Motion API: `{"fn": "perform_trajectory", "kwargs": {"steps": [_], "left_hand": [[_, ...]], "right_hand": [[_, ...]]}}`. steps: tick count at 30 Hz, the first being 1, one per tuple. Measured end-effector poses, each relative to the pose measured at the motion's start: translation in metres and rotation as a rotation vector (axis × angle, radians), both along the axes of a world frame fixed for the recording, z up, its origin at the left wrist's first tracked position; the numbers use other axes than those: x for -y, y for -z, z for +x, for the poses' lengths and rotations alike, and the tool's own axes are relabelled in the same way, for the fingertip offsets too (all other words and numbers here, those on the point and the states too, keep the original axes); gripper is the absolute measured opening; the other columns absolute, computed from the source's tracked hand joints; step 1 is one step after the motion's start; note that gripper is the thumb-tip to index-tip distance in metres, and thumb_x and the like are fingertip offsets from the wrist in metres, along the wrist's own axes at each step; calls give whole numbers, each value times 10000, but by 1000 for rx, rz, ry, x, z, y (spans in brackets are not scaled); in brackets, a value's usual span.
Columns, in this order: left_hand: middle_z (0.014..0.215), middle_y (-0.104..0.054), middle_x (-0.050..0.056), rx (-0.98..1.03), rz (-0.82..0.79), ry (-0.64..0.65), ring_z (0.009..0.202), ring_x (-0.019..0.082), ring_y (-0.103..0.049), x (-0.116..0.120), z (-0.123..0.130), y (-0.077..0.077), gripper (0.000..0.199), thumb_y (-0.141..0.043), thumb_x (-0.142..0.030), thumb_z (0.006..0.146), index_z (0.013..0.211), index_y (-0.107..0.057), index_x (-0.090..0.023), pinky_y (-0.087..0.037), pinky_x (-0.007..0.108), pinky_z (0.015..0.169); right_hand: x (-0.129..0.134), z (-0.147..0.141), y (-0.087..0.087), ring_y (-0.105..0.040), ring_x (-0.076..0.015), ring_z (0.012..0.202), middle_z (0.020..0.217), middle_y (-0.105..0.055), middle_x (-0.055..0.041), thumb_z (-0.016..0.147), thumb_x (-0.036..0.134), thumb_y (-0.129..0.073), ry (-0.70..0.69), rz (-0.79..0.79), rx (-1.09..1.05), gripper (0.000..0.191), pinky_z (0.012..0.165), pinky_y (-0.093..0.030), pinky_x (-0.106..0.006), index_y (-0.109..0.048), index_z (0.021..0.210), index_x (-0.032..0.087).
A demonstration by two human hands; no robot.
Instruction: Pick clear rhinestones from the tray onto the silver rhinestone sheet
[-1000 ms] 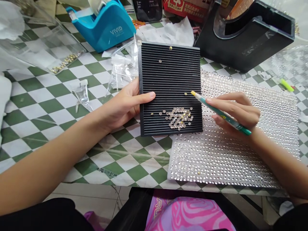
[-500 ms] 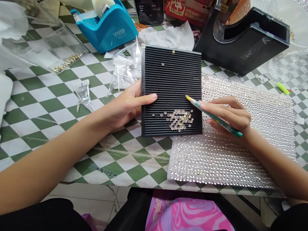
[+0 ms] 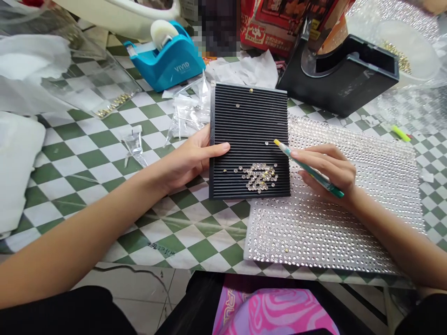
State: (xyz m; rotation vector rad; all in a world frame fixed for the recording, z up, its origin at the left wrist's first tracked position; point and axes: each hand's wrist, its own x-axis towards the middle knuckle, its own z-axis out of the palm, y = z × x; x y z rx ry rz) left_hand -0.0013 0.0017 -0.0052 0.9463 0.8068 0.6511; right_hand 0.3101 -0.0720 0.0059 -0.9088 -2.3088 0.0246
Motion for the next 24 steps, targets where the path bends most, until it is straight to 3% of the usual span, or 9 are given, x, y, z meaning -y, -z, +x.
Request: {"fn": "perform_trajectory", "kwargs": {"steps": [4,9,14,19,24], "left_hand": [[1413,-730,101,2,-3,-10,1325,363,-675,1,1,-4,579,-903,-300,784,1305,-673,-197,-658,357,939],[1415,-730,112,28,-11,0,1303,347,-688,2,1,-4,588,-913,-246,746,1280,-674,-190,-648,323,890],[1406,-735,117,61,-18,5,1273,320,-706,1,1,0,572,-907,-257,768,1285,-671,-189,-637,301,877],[1402,-735,109,56,-33,6,1242,310,-718,0,2,0,611,-920,-267,757,1307,-665,-195,-635,285,814],[1437,-715,109,66,-25,19,1280,314,-693,1,1,-2,612,-915,-245,755,1311,-662,-199,-627,294,845]], "right_hand": [[-1,1,3,-770,-221,1034,1188,-822,-8,987,69,-629,-18,46,-22,663,855,-636,-384,-528,1567,373],[-1,2,4,-742,-243,1046,1194,-797,-60,1007,225,-694,-14,-26,-16,608,889,-642,-389,-518,1582,316],[0,-2,8,-728,-216,1058,1194,-789,-40,1018,99,-586,-3,-58,-73,626,912,-634,-360,-513,1589,347],[0,-3,9,-729,-204,1066,1274,-781,-14,974,49,-632,-25,-65,-94,709,947,-628,-362,-507,1590,378],[1,-4,8,-729,-189,1068,1292,-771,-25,958,18,-645,-13,-91,-113,719,929,-624,-338,-522,1578,360]]}}
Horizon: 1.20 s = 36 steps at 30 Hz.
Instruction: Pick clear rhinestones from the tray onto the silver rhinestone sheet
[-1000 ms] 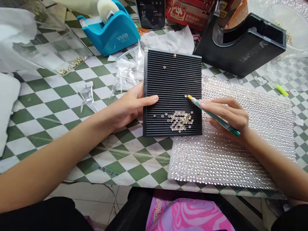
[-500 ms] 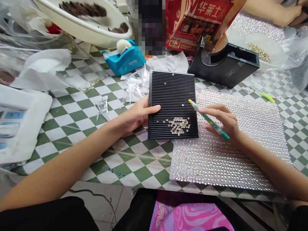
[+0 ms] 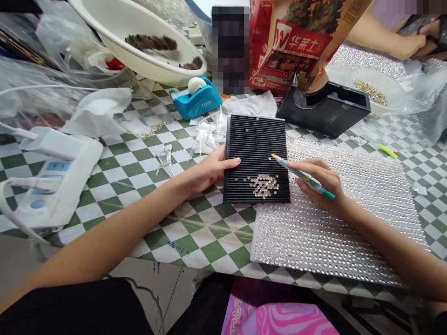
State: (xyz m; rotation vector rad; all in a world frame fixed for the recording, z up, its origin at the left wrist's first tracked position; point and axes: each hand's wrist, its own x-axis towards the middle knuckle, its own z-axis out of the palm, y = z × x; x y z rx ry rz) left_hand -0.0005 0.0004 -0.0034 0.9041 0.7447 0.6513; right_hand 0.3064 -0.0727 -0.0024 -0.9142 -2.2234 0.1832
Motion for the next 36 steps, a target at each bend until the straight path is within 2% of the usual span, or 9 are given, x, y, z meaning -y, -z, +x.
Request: {"fn": "perform_trajectory", "kwargs": {"steps": [4,8,13,19,23,28,32,36], "left_hand": [[1422,-719,108,-22,-4,2,1238,301,-708,0,0,1,590,-906,-287,778,1299,-644,-198,-622,293,815],[1389,-734,106,-22,-17,-9,1184,276,-722,-2,-1,4,626,-929,-306,758,1299,-630,-205,-616,280,797],[1397,-736,114,22,-13,20,1222,304,-714,-3,-1,8,580,-900,-284,799,1311,-638,-211,-617,309,839],[1373,-752,96,28,-10,13,1248,321,-712,-2,-2,8,580,-928,-301,758,1276,-675,-229,-628,293,800],[1387,-748,99,35,7,27,1247,320,-719,-3,-2,9,536,-909,-299,781,1263,-685,-235,-636,294,804],[1414,-730,116,20,-3,21,1245,313,-719,-3,-3,11,589,-916,-302,775,1305,-671,-228,-632,304,843],[1418,-722,120,15,-7,22,1268,334,-702,-3,-2,8,618,-935,-304,729,1279,-665,-222,-632,317,830],[1401,-727,113,16,-1,17,1300,340,-681,-2,-1,6,622,-947,-286,690,1243,-671,-221,-626,312,824]], "right_hand": [[1,0,2,-732,-183,987,1195,-789,-28,954,18,-648,40,23,-41,684,859,-625,-324,-565,1544,353],[1,1,5,-743,-189,1025,1241,-784,-31,950,10,-650,25,41,-42,693,887,-627,-341,-561,1547,351],[0,2,8,-748,-196,1061,1274,-778,-30,945,-1,-649,13,44,-32,724,902,-629,-351,-531,1569,347],[1,0,5,-757,-216,1015,1205,-794,-30,929,-4,-639,23,101,-60,704,871,-644,-385,-573,1529,358],[1,0,1,-759,-240,1022,1180,-804,-39,930,53,-687,15,111,-30,682,867,-654,-412,-566,1530,353],[0,2,2,-734,-275,1104,1252,-777,-87,956,133,-681,18,74,-2,642,916,-640,-453,-538,1557,306],[0,2,3,-731,-263,1104,1259,-773,-86,964,80,-610,7,72,1,664,914,-637,-443,-514,1580,308],[-1,-1,3,-755,-246,1061,1235,-786,-69,944,38,-598,9,145,17,722,881,-650,-423,-489,1597,327]]}}
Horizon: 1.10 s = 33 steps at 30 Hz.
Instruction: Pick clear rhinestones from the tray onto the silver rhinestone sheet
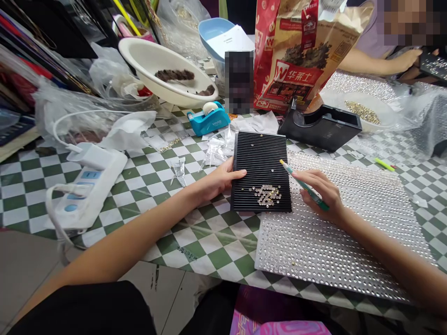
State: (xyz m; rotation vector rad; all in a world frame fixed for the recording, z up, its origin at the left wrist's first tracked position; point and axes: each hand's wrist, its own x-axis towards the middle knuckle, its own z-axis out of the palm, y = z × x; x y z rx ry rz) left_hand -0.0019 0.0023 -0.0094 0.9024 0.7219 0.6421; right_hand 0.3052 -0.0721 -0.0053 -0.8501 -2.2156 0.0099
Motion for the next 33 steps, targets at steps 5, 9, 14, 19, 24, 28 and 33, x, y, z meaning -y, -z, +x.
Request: {"fn": "perform_trajectory", "kwargs": {"steps": [5,9,14,19,24,28,33], "left_hand": [[1395,-732,114,13,17,10,1261,328,-702,-1,-1,3,560,-914,-291,743,1245,-673,-229,-628,311,804],[1359,-748,106,28,4,4,1196,317,-729,-1,-1,4,516,-921,-262,739,1200,-691,-229,-628,305,773],[1332,-764,102,35,0,-8,1171,307,-737,0,0,0,486,-907,-267,782,1222,-703,-233,-632,316,798],[1379,-745,111,10,-25,-5,1239,325,-715,0,-1,-2,519,-912,-288,782,1247,-690,-226,-635,314,833],[1416,-727,104,-26,-29,3,1251,316,-711,0,-4,0,577,-898,-298,802,1325,-661,-239,-633,288,799],[1442,-712,115,-22,-22,7,1278,328,-697,-1,-4,0,581,-881,-277,811,1342,-650,-231,-631,299,808],[1466,-700,105,-47,-9,4,1289,327,-691,0,-3,-5,557,-881,-291,811,1317,-655,-226,-625,302,818]], "right_hand": [[0,-3,1,-775,-245,1006,1241,-786,-82,937,70,-621,35,21,-34,711,807,-672,-404,-481,1591,310],[2,-1,3,-777,-234,1056,1212,-783,-80,952,104,-631,96,-58,-107,565,870,-670,-385,-584,1487,282],[4,1,1,-771,-210,1070,1193,-778,-54,979,114,-595,47,-247,-134,458,899,-662,-383,-641,1399,294],[4,1,-2,-768,-204,1045,1164,-780,-54,972,98,-589,8,-286,-126,451,895,-660,-377,-658,1370,300],[4,1,-5,-773,-209,1038,1161,-785,-53,978,81,-585,15,-301,-111,484,879,-662,-372,-653,1386,333],[4,0,-7,-773,-214,1036,1161,-788,-50,973,77,-590,1,-316,-108,511,875,-666,-375,-656,1403,344],[5,0,-8,-770,-215,1039,1150,-791,-38,977,75,-583,21,-307,-131,527,876,-666,-386,-648,1412,365]]}}
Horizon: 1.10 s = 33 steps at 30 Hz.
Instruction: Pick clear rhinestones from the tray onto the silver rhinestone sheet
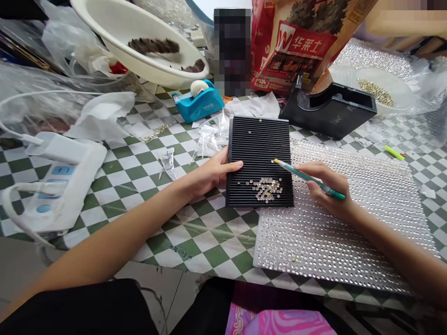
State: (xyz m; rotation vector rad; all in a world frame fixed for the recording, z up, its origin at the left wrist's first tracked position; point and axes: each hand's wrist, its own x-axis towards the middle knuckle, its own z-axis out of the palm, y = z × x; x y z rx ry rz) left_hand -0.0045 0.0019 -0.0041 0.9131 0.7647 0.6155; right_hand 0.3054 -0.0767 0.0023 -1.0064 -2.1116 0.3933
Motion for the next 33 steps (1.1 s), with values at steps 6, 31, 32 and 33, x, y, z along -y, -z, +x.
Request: {"fn": "perform_trajectory", "kwargs": {"steps": [6,31,32,33], "left_hand": [[1483,-691,106,-5,4,-1,1299,320,-686,1,1,-2,618,-906,-294,776,1336,-655,-217,-625,283,816],[1480,-700,79,-52,-19,-42,1372,372,-641,2,0,-2,651,-878,-212,771,1376,-642,-224,-656,369,947],[1474,-704,78,-57,-23,-46,1364,371,-647,2,0,-2,647,-877,-215,772,1375,-643,-223,-658,376,949],[1470,-707,75,-66,-28,-47,1359,372,-652,2,0,-3,644,-875,-217,775,1376,-644,-227,-660,387,955]], "right_hand": [[0,1,2,-765,-200,1048,1177,-790,-42,980,84,-594,-9,9,16,495,903,-658,-367,-657,1400,339],[-6,21,0,-774,-210,868,1012,-834,-39,866,145,-629,419,125,-140,334,737,-600,-340,-831,1120,224],[-7,21,-1,-764,-210,838,988,-833,-43,867,158,-628,430,106,-109,307,720,-587,-346,-833,1089,214],[-7,21,-1,-750,-208,805,958,-831,-47,870,171,-628,428,93,-74,282,706,-573,-351,-834,1060,205]]}}
